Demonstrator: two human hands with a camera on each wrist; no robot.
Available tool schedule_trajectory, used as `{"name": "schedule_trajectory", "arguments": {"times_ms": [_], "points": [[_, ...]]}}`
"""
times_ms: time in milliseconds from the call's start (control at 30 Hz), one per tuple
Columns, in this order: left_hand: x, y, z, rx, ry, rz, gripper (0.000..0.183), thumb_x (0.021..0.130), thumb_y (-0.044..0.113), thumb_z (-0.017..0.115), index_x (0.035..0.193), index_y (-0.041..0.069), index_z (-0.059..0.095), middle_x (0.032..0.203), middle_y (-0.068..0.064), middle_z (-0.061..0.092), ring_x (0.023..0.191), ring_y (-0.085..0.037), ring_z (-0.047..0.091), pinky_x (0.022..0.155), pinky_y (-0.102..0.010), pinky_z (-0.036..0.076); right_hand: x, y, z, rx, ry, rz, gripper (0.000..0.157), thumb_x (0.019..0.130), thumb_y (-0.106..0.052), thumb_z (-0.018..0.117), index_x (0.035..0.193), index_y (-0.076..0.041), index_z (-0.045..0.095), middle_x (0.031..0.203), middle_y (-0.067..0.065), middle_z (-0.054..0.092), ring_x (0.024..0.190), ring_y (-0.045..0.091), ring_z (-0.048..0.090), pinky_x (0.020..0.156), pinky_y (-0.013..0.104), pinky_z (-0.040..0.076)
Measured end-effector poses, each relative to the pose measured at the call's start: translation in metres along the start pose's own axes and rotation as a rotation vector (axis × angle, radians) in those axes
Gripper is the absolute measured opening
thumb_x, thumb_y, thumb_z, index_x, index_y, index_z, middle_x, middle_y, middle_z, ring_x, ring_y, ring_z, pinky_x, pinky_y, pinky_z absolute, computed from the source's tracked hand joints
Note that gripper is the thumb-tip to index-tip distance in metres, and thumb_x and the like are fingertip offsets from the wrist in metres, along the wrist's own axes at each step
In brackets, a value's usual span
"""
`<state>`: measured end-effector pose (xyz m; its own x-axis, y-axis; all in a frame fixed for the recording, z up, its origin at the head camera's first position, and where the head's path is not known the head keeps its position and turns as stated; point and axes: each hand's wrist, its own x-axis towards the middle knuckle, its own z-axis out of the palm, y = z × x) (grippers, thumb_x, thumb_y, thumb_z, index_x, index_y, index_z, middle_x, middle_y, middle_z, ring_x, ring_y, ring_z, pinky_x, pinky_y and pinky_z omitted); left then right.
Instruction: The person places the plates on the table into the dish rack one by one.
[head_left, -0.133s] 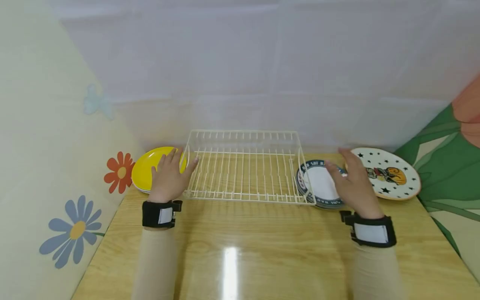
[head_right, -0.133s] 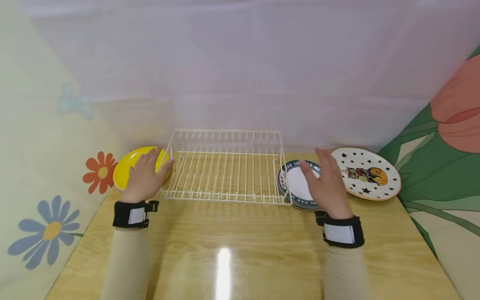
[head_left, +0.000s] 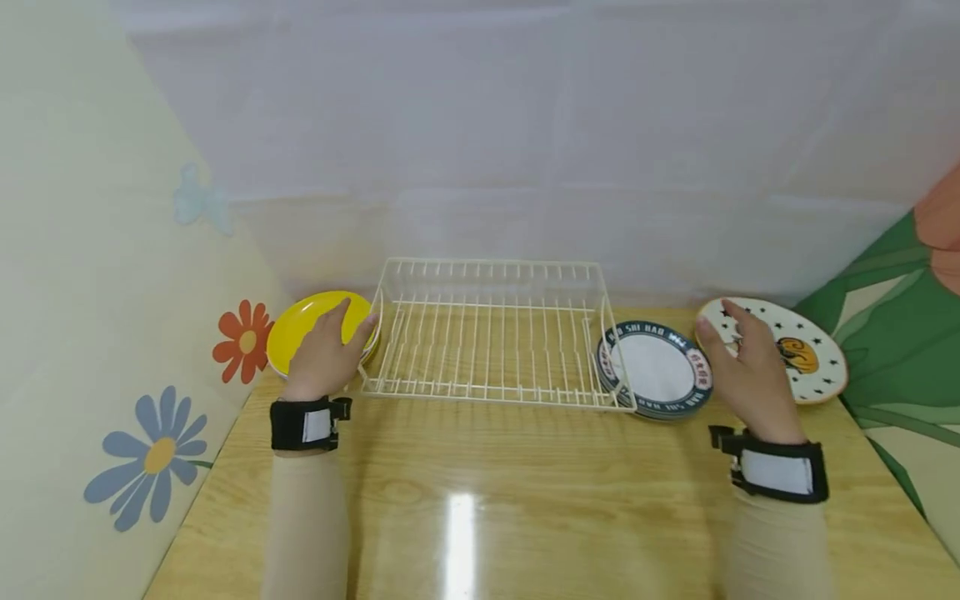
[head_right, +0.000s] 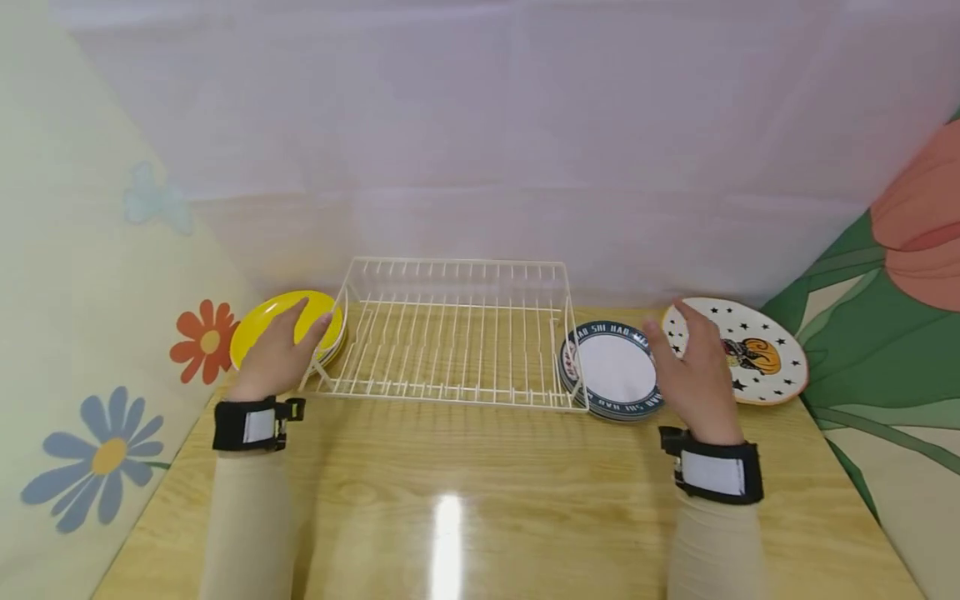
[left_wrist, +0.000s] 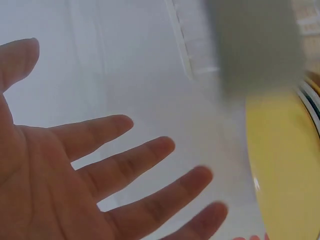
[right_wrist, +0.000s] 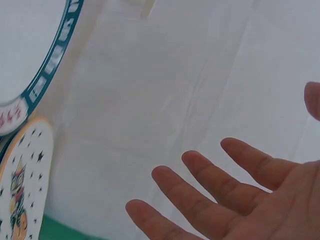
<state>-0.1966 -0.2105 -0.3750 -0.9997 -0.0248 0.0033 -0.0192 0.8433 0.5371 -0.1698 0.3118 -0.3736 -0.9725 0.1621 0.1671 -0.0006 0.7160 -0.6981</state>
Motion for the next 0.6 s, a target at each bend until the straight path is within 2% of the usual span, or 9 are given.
{"name": "schedule_trajectory", "arguments": {"times_ms": [100,133,200,300,367,433,500,533,600], "points": [[0.005,-0.010,-0.001,-0.025,-0.038,-0.028,0.096,0.102,0.075,0.027,0.165,0.004,0.019,0.162,-0.030,0.034,0.146,-0.051,0.039,0.116,-0.067,0.034,0.000,0.020,-0.015,0.012,0.074,0.080,0.071,0.110,-0.047,0.037,0.164,-0.003,0.021,0.166,0.032,0.022,0.144,0.061,0.031,0.111,0.073,0.029],[0.007,-0.013,-0.001,-0.026,-0.052,-0.031,0.096,0.102,0.075,0.026,0.164,0.003,0.020,0.159,-0.030,0.039,0.143,-0.051,0.042,0.115,-0.066,0.036,0.000,0.027,-0.018,0.011,0.107,0.111,0.070,0.110,-0.047,0.037,0.163,-0.003,0.024,0.165,0.030,0.027,0.144,0.057,0.035,0.112,0.066,0.035],[0.011,-0.017,0.001,-0.024,-0.082,-0.037,0.095,0.102,0.074,0.025,0.163,0.000,0.024,0.154,-0.030,0.047,0.138,-0.050,0.049,0.114,-0.064,0.038,0.001,0.039,-0.027,0.010,0.164,0.201,0.068,0.109,-0.048,0.039,0.162,-0.006,0.030,0.161,0.026,0.038,0.136,0.041,0.049,0.104,0.047,0.043],[0.016,-0.021,0.006,-0.007,-0.138,-0.030,0.089,0.106,0.068,0.024,0.159,-0.002,0.033,0.149,-0.029,0.053,0.136,-0.048,0.052,0.114,-0.062,0.039,0.002,0.060,-0.037,0.061,0.266,0.331,0.064,0.108,-0.049,0.042,0.158,-0.011,0.040,0.129,0.008,0.062,0.102,0.006,0.061,0.080,0.022,0.042],[0.020,-0.025,0.010,-0.006,-0.169,-0.016,0.081,0.109,0.062,0.024,0.156,-0.002,0.040,0.149,-0.027,0.054,0.138,-0.047,0.051,0.116,-0.062,0.038,0.004,0.077,-0.044,0.166,0.296,0.390,0.062,0.107,-0.047,0.045,0.158,-0.011,0.041,0.105,-0.011,0.063,0.079,-0.012,0.055,0.066,0.015,0.042],[0.022,-0.027,0.012,-0.003,-0.178,0.012,0.073,0.111,0.054,0.025,0.150,-0.003,0.048,0.144,-0.026,0.059,0.135,-0.046,0.054,0.115,-0.061,0.039,0.005,0.095,-0.050,0.315,0.309,0.417,0.058,0.107,-0.044,0.048,0.156,-0.013,0.042,0.085,-0.026,0.056,0.063,-0.013,0.057,0.056,0.014,0.046],[0.024,-0.029,0.016,-0.006,-0.181,0.033,0.065,0.113,0.048,0.025,0.134,-0.002,0.062,0.123,-0.025,0.067,0.115,-0.042,0.063,0.104,-0.056,0.047,0.005,0.112,-0.056,0.471,0.296,0.453,0.048,0.107,-0.040,0.051,0.149,-0.017,0.045,0.073,-0.022,0.060,0.054,-0.004,0.062,0.051,0.016,0.050],[0.024,-0.029,0.017,-0.006,-0.177,0.043,0.061,0.114,0.045,0.026,0.122,-0.001,0.065,0.108,-0.022,0.068,0.103,-0.039,0.064,0.097,-0.052,0.050,0.006,0.121,-0.059,0.510,0.290,0.476,0.040,0.107,-0.040,0.051,0.142,-0.022,0.048,0.068,-0.020,0.061,0.052,0.000,0.062,0.049,0.018,0.051],[0.026,-0.031,0.019,-0.003,-0.169,0.053,0.055,0.114,0.041,0.026,0.098,0.003,0.063,0.083,-0.014,0.057,0.081,-0.031,0.058,0.082,-0.045,0.047,0.007,0.135,-0.065,0.547,0.285,0.520,0.021,0.107,-0.040,0.051,0.121,-0.026,0.054,0.061,-0.014,0.062,0.048,0.006,0.062,0.047,0.020,0.051]]}}
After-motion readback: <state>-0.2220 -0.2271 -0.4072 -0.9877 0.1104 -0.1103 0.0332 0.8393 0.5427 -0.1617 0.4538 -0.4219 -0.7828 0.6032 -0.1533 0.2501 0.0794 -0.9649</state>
